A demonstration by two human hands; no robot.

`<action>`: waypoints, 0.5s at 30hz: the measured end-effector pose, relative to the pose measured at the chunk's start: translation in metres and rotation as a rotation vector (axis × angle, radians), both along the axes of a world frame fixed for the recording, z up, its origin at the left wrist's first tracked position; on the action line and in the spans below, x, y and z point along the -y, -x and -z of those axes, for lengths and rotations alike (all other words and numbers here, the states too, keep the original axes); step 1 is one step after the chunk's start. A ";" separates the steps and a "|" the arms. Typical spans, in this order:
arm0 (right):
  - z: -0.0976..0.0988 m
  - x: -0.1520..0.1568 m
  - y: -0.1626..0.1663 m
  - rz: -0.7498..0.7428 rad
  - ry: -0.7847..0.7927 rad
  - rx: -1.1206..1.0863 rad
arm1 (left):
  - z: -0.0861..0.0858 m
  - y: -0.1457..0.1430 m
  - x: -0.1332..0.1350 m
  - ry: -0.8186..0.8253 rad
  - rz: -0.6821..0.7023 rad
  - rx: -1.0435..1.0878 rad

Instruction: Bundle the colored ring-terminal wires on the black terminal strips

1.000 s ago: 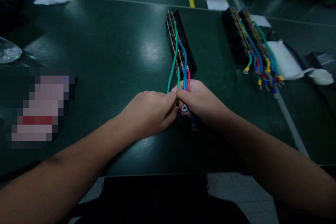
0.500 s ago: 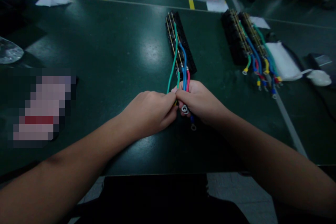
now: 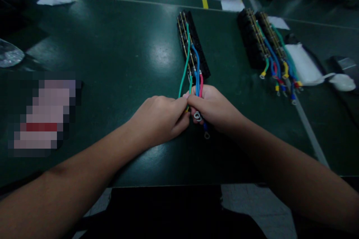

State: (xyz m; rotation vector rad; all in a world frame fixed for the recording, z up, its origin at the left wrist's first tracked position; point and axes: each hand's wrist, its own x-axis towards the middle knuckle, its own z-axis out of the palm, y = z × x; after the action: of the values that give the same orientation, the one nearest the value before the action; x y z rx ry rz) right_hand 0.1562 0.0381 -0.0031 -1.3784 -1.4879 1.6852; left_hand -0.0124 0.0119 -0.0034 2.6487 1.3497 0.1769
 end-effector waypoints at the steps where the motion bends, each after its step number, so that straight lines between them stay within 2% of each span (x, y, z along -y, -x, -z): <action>1: 0.000 0.000 0.000 -0.002 0.001 0.000 | 0.000 0.000 0.000 -0.001 -0.001 0.004; 15: -0.001 -0.001 0.001 -0.006 -0.019 0.025 | 0.000 0.000 0.001 0.023 -0.008 0.010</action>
State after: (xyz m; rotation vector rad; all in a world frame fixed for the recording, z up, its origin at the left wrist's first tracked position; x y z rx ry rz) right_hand 0.1557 0.0390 -0.0017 -1.3916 -1.5198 1.6587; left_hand -0.0126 0.0112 -0.0034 2.6207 1.3514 0.1746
